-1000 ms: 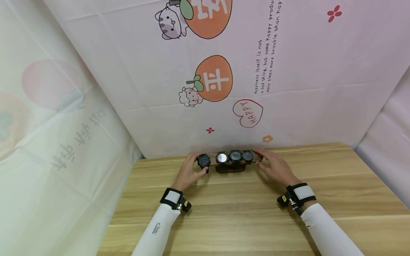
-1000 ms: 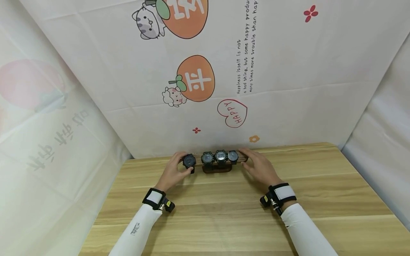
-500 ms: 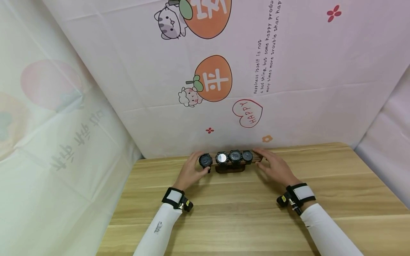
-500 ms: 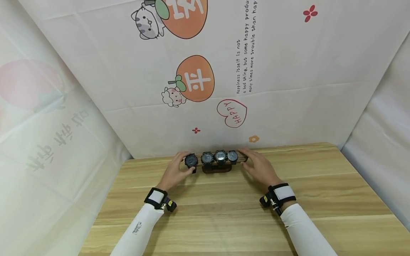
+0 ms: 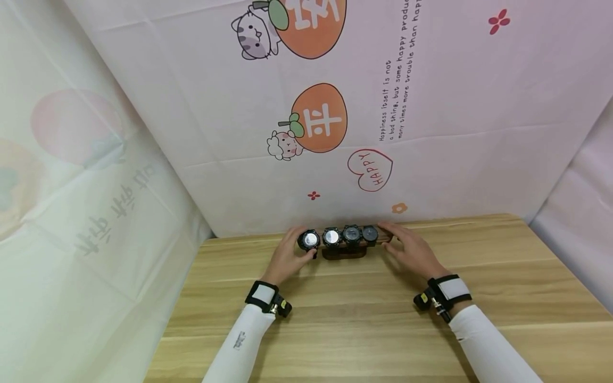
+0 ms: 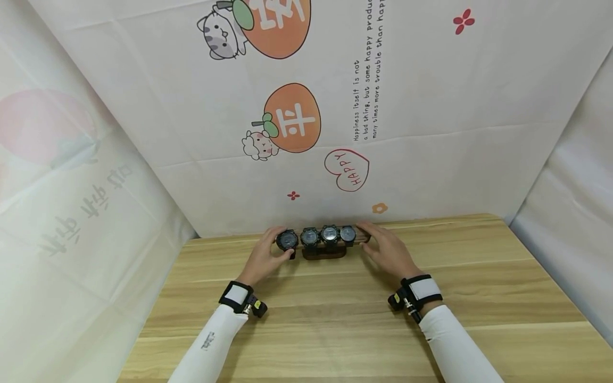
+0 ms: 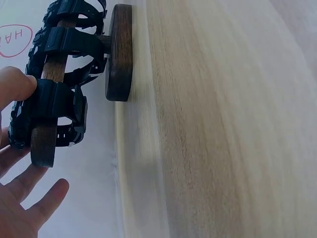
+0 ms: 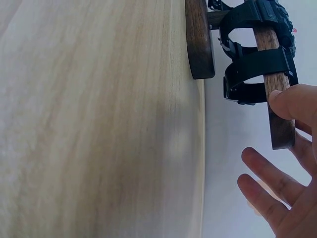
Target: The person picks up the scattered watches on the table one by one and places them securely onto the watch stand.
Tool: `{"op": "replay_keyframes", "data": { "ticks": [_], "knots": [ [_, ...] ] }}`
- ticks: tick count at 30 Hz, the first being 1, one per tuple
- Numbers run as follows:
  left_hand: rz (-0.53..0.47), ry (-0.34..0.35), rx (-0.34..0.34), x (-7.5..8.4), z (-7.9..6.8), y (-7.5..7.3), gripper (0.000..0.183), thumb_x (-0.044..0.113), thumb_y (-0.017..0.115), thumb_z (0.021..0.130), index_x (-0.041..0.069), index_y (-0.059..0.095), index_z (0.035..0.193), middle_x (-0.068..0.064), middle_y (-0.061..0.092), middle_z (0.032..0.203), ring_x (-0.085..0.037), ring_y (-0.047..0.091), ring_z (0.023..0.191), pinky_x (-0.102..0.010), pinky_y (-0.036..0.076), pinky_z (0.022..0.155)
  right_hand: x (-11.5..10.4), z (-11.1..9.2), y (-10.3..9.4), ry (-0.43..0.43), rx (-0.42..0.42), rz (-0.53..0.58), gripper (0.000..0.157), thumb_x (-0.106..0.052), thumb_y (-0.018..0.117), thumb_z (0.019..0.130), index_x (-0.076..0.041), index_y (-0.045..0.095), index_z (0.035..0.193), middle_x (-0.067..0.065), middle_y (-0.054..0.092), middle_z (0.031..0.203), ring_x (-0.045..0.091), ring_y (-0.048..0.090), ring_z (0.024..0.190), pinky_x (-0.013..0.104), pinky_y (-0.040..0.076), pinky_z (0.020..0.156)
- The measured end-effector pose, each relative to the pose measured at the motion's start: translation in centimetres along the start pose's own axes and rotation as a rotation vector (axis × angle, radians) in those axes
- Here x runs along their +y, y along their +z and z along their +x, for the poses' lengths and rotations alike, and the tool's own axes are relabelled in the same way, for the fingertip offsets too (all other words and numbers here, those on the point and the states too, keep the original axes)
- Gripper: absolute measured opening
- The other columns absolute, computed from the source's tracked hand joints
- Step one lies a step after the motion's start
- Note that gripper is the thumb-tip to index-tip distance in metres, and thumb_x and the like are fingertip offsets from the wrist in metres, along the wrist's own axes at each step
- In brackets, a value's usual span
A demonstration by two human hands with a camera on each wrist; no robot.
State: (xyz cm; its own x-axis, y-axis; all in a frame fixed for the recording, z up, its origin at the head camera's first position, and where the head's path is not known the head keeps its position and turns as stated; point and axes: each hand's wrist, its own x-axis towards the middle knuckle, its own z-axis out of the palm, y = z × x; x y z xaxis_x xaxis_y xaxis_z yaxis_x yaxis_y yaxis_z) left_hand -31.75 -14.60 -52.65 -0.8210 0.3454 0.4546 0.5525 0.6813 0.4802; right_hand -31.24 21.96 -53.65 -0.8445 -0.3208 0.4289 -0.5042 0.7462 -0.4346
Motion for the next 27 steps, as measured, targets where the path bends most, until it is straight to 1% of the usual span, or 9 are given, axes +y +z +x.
{"op": "replay_keyframes", "data": {
  "ticks": [3,8,12,17,22,27],
  "knots": [
    [-0.005,-0.023,-0.011,0.2,0.0,0.0,0.069,0.041,0.070,0.086,0.017,0.043,0.144,-0.005,0.047,0.142,-0.021,0.043,0.128,-0.043,0.039,0.107,0.0,0.0,0.0,0.000,0.004,0.001,0.060,-0.020,0.070,0.089,-0.017,0.046,0.145,0.014,0.046,0.145,0.034,0.045,0.127,0.059,0.042,0.099],
    [-0.015,-0.045,-0.024,0.7,0.1,0.0,0.068,0.040,0.070,0.086,0.017,0.043,0.145,-0.004,0.046,0.142,-0.021,0.043,0.128,-0.043,0.040,0.107,0.1,0.0,0.1,0.001,0.006,-0.002,0.062,-0.020,0.070,0.089,-0.021,0.045,0.146,0.013,0.045,0.146,0.033,0.045,0.127,0.058,0.043,0.099],
    [-0.017,-0.043,-0.018,0.9,0.1,0.1,0.069,0.040,0.070,0.087,0.016,0.043,0.145,-0.006,0.046,0.142,-0.022,0.043,0.129,-0.046,0.040,0.107,0.1,0.0,0.1,-0.004,0.009,-0.001,0.063,-0.020,0.070,0.089,-0.024,0.044,0.146,0.013,0.046,0.146,0.032,0.045,0.127,0.058,0.043,0.099],
    [-0.029,-0.039,-0.016,0.9,0.1,0.1,0.068,0.040,0.069,0.087,0.015,0.043,0.145,-0.006,0.046,0.142,-0.023,0.043,0.129,-0.047,0.040,0.106,0.0,0.0,0.0,-0.002,0.011,0.001,0.062,-0.021,0.070,0.089,-0.022,0.045,0.146,0.012,0.046,0.146,0.032,0.046,0.126,0.058,0.044,0.098],
    [-0.030,-0.075,-0.039,1.0,0.1,0.1,0.068,0.042,0.068,0.088,0.018,0.042,0.146,-0.003,0.044,0.144,-0.021,0.040,0.131,-0.045,0.038,0.108,0.0,-0.1,0.0,0.009,0.000,0.003,0.063,-0.021,0.069,0.090,-0.024,0.042,0.147,0.013,0.044,0.147,0.033,0.045,0.126,0.058,0.043,0.099],
    [-0.021,-0.102,-0.048,1.2,0.2,0.1,0.067,0.041,0.069,0.088,0.019,0.042,0.145,-0.002,0.043,0.145,-0.019,0.038,0.132,-0.043,0.035,0.110,0.1,-0.1,0.1,0.007,-0.002,0.004,0.064,-0.020,0.070,0.089,-0.024,0.042,0.147,0.013,0.045,0.147,0.033,0.045,0.127,0.058,0.042,0.099]
  ]
}}
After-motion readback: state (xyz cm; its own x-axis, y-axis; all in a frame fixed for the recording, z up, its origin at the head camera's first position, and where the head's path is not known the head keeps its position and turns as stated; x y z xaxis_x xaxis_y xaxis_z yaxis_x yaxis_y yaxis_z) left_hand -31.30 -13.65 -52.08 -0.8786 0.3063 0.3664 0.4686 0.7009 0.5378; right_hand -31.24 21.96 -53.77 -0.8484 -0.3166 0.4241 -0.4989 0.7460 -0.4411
